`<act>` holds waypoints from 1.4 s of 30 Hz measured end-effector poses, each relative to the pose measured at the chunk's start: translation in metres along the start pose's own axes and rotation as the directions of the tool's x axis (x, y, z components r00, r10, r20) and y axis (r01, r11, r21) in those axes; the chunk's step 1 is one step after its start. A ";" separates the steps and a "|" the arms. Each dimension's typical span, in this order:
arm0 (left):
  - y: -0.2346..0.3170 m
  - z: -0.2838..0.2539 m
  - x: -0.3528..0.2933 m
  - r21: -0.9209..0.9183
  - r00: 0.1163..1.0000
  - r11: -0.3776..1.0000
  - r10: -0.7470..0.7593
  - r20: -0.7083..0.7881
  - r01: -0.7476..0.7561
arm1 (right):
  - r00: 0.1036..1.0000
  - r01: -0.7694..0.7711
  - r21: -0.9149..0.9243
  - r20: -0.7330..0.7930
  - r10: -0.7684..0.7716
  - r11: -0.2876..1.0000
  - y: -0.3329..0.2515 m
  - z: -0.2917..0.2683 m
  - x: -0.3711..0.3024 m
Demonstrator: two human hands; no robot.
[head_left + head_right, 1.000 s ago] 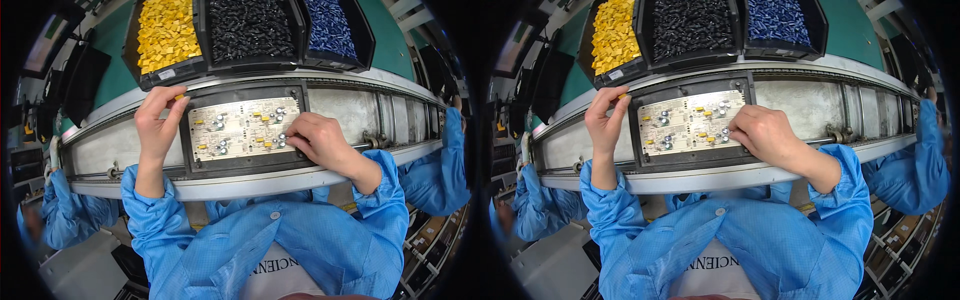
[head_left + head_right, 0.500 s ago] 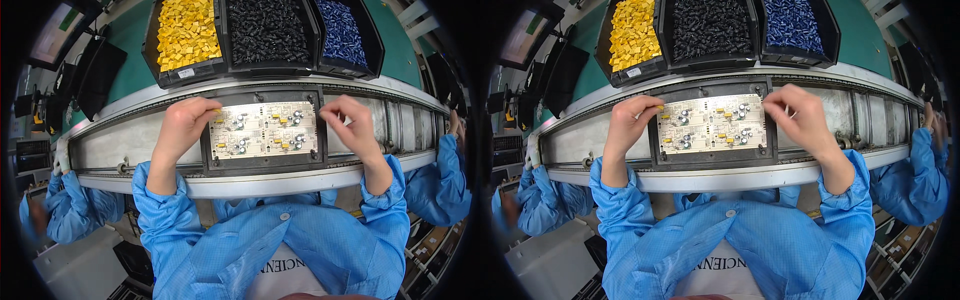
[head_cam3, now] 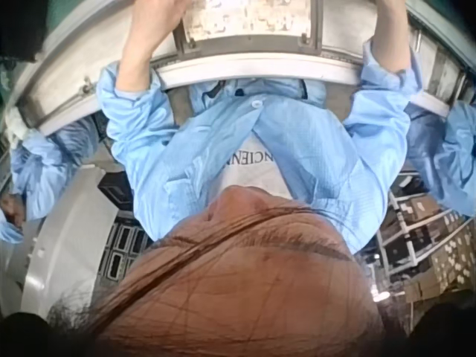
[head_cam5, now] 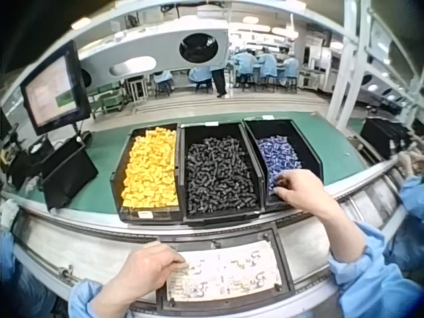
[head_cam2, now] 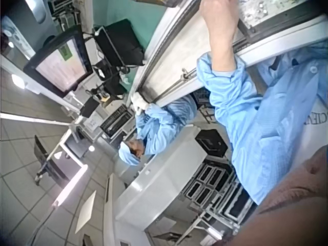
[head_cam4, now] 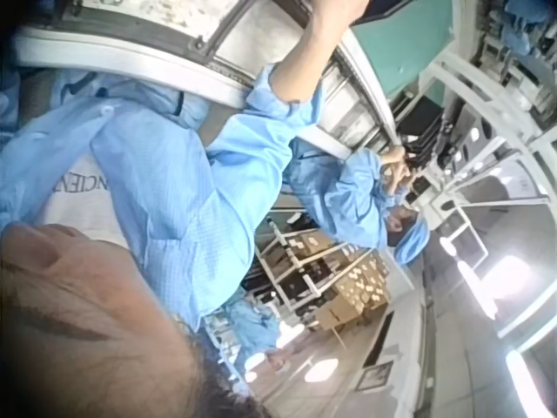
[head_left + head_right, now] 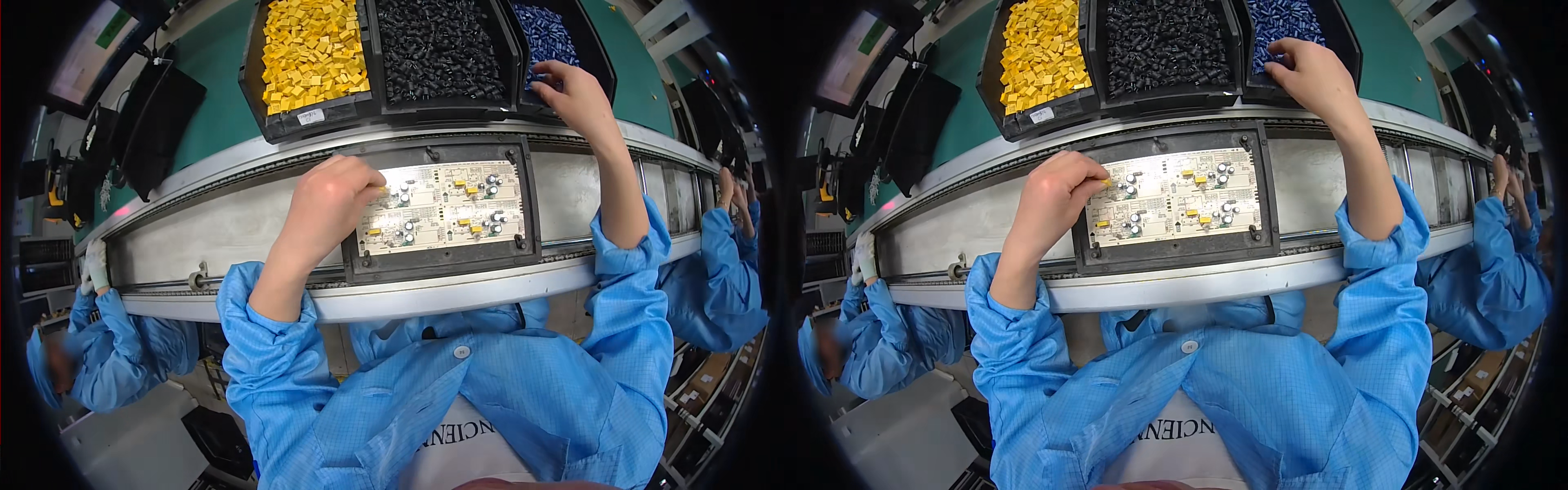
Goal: Manually placing small electronic components onto a printed circuit board at an assembly station.
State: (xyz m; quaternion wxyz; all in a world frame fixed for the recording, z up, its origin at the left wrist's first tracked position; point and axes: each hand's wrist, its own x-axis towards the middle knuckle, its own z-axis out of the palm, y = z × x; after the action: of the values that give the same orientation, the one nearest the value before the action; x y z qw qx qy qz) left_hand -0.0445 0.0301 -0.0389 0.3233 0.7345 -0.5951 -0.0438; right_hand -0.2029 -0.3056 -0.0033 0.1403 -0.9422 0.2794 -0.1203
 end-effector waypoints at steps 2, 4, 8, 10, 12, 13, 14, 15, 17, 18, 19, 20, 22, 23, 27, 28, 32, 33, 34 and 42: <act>0.001 0.000 0.001 0.001 1.000 1.000 -0.001 0.024 0.001 | 1.000 0.031 0.059 -0.006 -0.031 0.998 0.010 0.009 0.006; 0.004 0.000 0.000 0.000 1.000 1.000 -0.003 0.024 0.003 | 0.998 0.067 0.118 -0.018 -0.065 0.991 0.011 0.011 0.009; 0.005 0.004 0.000 0.009 1.000 1.000 0.001 0.021 -0.002 | 1.000 0.006 0.174 0.007 -0.007 0.985 0.010 0.012 0.006; 0.008 0.008 0.003 0.012 1.000 1.000 0.006 0.013 -0.006 | 1.000 0.003 0.195 -0.020 0.001 0.981 0.015 0.011 0.003; 0.010 0.010 0.004 0.046 1.000 0.999 0.016 -0.002 -0.016 | 0.979 0.116 0.243 -0.193 -0.069 0.963 0.021 0.014 0.002; 0.011 0.011 0.004 0.045 1.000 0.999 0.020 0.002 -0.020 | 0.979 0.111 0.244 -0.195 -0.064 0.963 0.022 0.014 0.000; 0.012 0.012 0.004 0.062 1.000 0.998 0.023 0.008 -0.023 | 0.963 0.162 0.294 -0.254 -0.086 0.942 0.022 0.013 -0.001; 0.012 0.012 0.004 0.082 1.000 0.996 0.023 0.012 -0.024 | 0.943 0.219 0.340 -0.314 -0.109 0.915 0.019 0.013 -0.001; 0.013 0.015 0.004 0.094 0.999 0.995 0.037 0.009 -0.038 | 0.975 0.137 0.483 -0.220 -0.032 0.865 0.014 0.000 -0.009; 0.012 0.016 0.003 0.105 0.999 0.993 0.047 0.006 -0.047 | 0.994 0.044 0.608 -0.110 0.030 0.793 0.008 -0.008 -0.014; 0.013 0.016 0.002 0.106 0.999 0.993 0.047 0.007 -0.047 | 0.993 0.044 0.609 -0.110 0.030 0.792 0.004 -0.014 -0.019; 0.013 0.016 0.002 0.115 0.999 0.992 0.052 0.006 -0.052 | 0.998 0.034 0.670 -0.068 0.016 0.742 0.001 -0.019 -0.024; 0.012 0.016 0.002 0.120 0.998 0.991 0.060 0.005 -0.060 | 1.000 0.019 0.724 -0.028 0.002 0.690 -0.008 -0.029 -0.037; 0.012 0.015 0.003 0.131 0.997 0.988 0.077 0.007 -0.078 | 1.000 -0.019 0.771 0.029 -0.005 0.637 -0.016 -0.031 -0.045; 0.012 0.014 0.003 0.126 0.992 0.984 0.126 0.029 -0.129 | 0.978 -0.091 0.878 0.168 -0.125 0.469 -0.023 -0.025 -0.069; 0.012 0.012 0.002 0.129 0.992 0.983 0.125 0.033 -0.129 | 0.952 -0.152 0.908 0.240 -0.188 0.390 -0.022 -0.022 -0.071; 0.011 0.004 0.010 0.103 0.996 0.992 0.084 -0.043 -0.079 | 0.886 -0.284 0.899 0.379 -0.268 0.334 -0.029 -0.008 -0.081; 0.011 0.001 0.012 0.122 0.988 0.990 0.082 -0.133 -0.065 | 0.875 -0.298 0.886 0.403 -0.268 0.356 -0.032 -0.007 -0.082; 0.011 -0.003 0.013 0.149 0.979 0.988 0.059 -0.193 -0.030 | 0.850 -0.349 0.890 0.433 -0.300 0.294 -0.033 -0.003 -0.082; -0.034 -0.031 0.047 0.392 0.921 0.920 0.136 -0.365 0.020 | 0.815 -0.388 0.890 0.453 -0.361 0.240 -0.047 0.008 -0.085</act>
State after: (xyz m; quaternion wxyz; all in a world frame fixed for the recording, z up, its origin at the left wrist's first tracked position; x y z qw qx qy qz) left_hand 0.0115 0.0040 -0.0171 0.2831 0.7597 -0.5384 0.2299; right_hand -0.2465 -0.2182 -0.0076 0.7687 -0.6318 0.0950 0.0280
